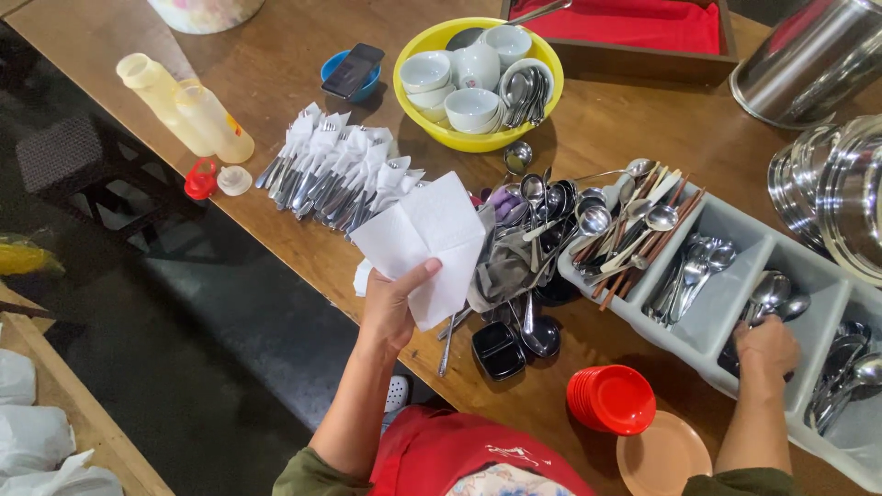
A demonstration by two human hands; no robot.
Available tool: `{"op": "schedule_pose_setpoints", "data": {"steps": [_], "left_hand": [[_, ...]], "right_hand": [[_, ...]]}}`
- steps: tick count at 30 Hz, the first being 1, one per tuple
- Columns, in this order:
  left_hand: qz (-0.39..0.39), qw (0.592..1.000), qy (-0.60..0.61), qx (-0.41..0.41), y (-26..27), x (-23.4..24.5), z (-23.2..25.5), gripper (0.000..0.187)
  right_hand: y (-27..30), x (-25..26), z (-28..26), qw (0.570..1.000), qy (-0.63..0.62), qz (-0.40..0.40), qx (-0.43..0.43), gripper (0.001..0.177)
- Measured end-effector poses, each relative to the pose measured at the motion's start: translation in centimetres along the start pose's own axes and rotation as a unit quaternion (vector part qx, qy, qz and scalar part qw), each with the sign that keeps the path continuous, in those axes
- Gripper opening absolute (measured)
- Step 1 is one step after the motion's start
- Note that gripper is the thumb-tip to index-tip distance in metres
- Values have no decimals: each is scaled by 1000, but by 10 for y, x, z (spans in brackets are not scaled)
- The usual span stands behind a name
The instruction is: The person takes spoons and forks from a sorting tray and wraps them individually in white napkins, placing the finished bundles in a pile on the table.
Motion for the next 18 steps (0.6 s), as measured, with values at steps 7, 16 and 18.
{"op": "schedule_pose_setpoints", "data": {"steps": [7, 16, 18], "left_hand": [[-3, 1000, 8, 13, -3, -1, -4, 48], [-2, 1000, 6, 22, -5, 1, -5, 51], [-1, 1000, 6, 18, -5, 1, -5, 53]], "right_hand": [[-1, -3, 1, 999, -47, -5, 5, 39], [-2, -4, -2, 998, -55, -5, 3, 35], [-2, -4, -1, 998, -57, -9, 15, 35]]}}
Point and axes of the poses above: each hand's wrist, its own y-axis away from the middle knuckle, its own x-axis out of the back of the hand, z = x × y, the point moved 4 cm from there along -y, towards the middle knuckle, and after that the axes turned 6 degrees about x, right-handed, at the moved point
